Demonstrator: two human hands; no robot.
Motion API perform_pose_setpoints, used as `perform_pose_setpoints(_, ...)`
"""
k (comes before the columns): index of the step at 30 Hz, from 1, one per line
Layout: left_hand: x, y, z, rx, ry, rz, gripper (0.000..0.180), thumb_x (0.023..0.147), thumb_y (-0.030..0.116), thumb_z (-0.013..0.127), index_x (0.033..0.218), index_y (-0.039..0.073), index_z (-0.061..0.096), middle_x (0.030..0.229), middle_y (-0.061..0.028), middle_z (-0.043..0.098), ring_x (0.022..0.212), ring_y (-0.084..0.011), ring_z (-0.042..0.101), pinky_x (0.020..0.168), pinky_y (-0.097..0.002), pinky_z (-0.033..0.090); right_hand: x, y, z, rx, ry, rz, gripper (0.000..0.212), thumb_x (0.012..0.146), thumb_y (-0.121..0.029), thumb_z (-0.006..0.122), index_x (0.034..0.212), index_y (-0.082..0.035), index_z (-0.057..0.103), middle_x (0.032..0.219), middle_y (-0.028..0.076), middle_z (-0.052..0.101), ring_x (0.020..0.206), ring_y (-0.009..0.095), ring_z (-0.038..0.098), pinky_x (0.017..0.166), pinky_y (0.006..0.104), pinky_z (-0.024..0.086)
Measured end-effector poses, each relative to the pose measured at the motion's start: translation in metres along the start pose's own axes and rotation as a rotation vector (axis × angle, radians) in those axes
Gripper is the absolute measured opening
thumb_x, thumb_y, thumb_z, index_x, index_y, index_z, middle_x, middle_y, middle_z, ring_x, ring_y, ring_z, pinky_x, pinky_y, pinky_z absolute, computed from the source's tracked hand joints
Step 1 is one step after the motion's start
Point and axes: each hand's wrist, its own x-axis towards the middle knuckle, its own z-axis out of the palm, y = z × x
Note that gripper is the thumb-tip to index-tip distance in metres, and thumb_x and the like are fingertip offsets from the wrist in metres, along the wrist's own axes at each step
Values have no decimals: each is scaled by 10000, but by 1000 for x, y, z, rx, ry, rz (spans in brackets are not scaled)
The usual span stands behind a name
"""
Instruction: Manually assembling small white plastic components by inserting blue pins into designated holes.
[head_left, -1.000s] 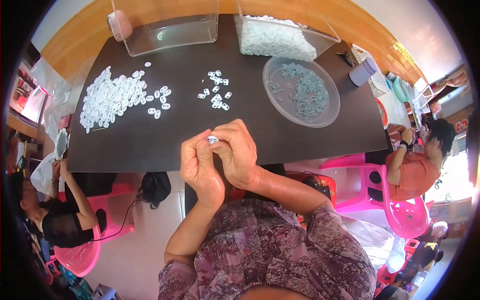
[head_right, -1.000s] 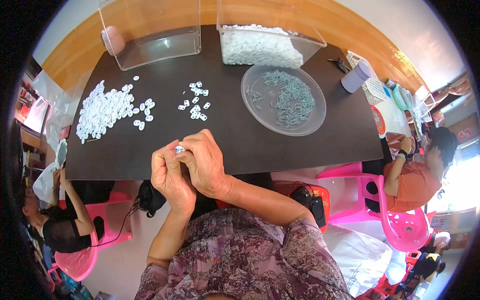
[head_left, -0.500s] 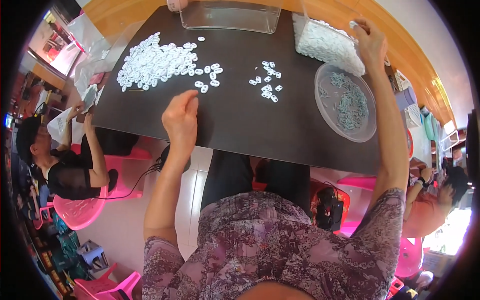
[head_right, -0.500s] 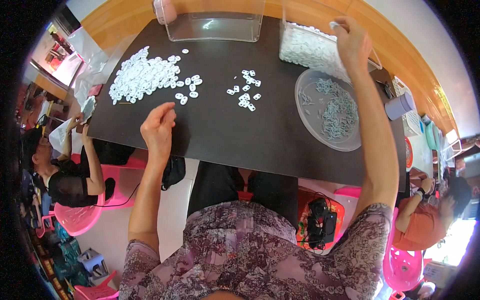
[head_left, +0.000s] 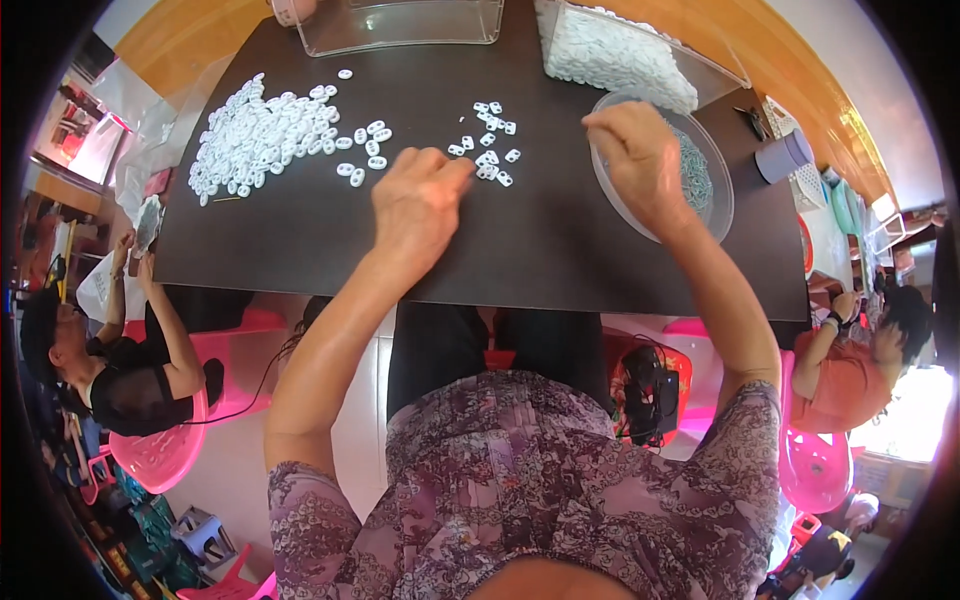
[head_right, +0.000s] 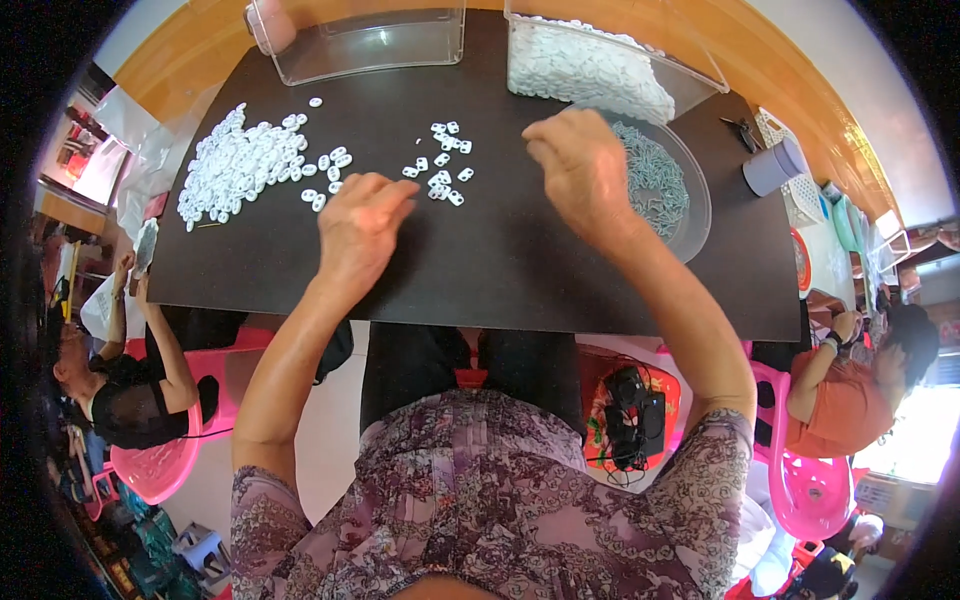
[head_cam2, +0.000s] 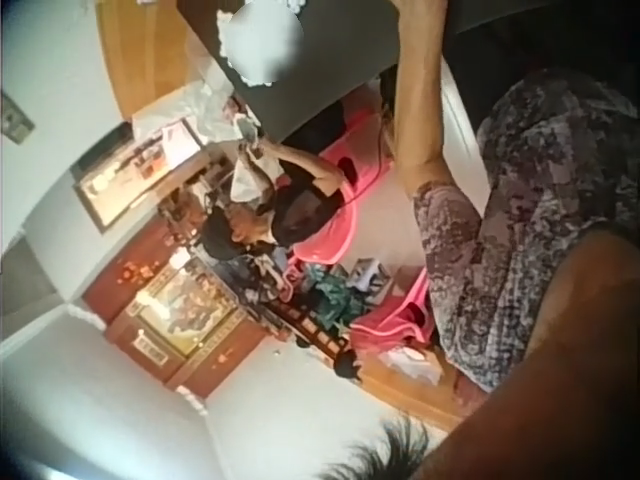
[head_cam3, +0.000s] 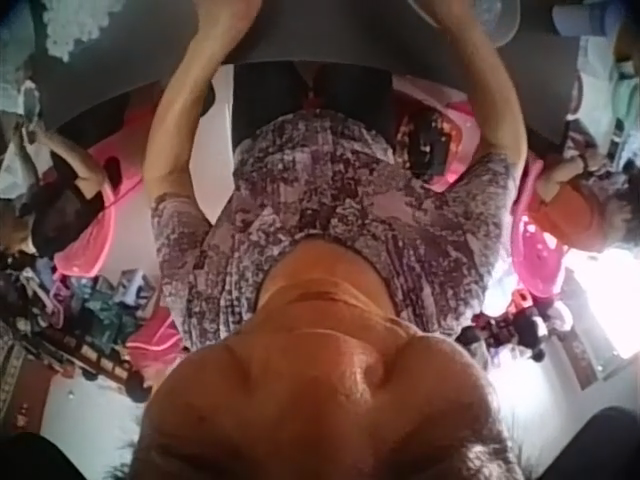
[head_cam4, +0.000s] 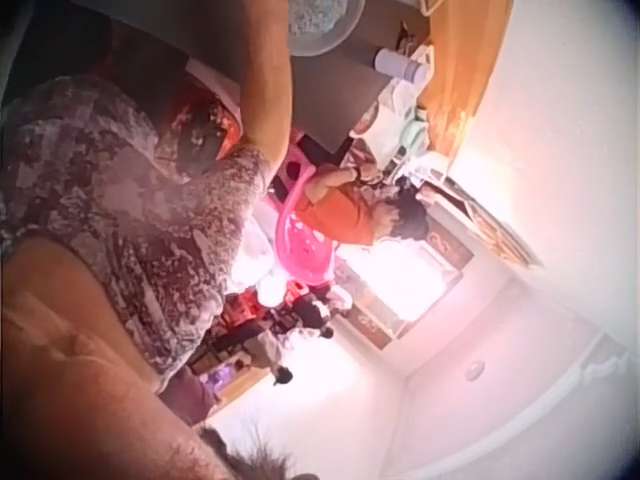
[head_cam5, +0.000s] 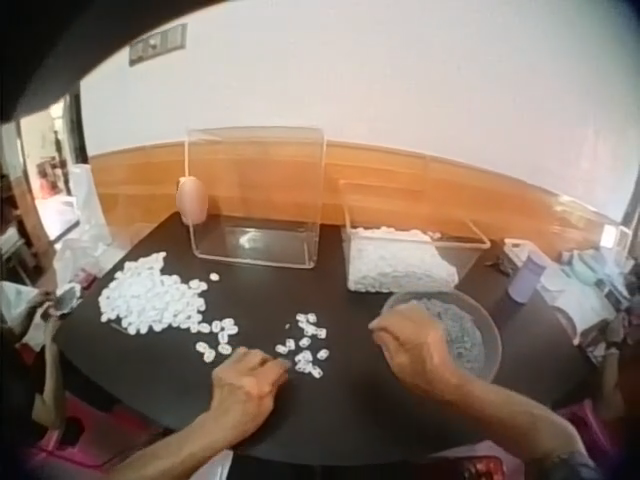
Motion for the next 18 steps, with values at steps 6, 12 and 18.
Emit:
perform_pose_setpoints(6,3,4,38,-3,-95,-90,121,668,102,690,699,27,599,715,-124,544,694,-284,546,584,-397,452,-11,-14,-10,130,-101,107,78,758,-15,617,833,-2,633,799,95,620,753,250,571,673,324,456)
perform_pose_setpoints(12,4,0,41,126,-81,-54,43,700,42,617,704,38,575,749,-113,557,732,-280,562,605,-393,469,-27,12,-25,124,-66,236,99,771,-26,611,860,6,639,792,93,624,751,215,582,677,301,455)
perform_pose_setpoints(18,-3,2,14,116,-178,24,64,689,30,589,717,30,531,741,-98,530,716,-267,551,587,-373,463,-53,45,-32,207,-158,469,110,767,-40,612,861,2,652,765,97,627,742,194,586,681,297,453)
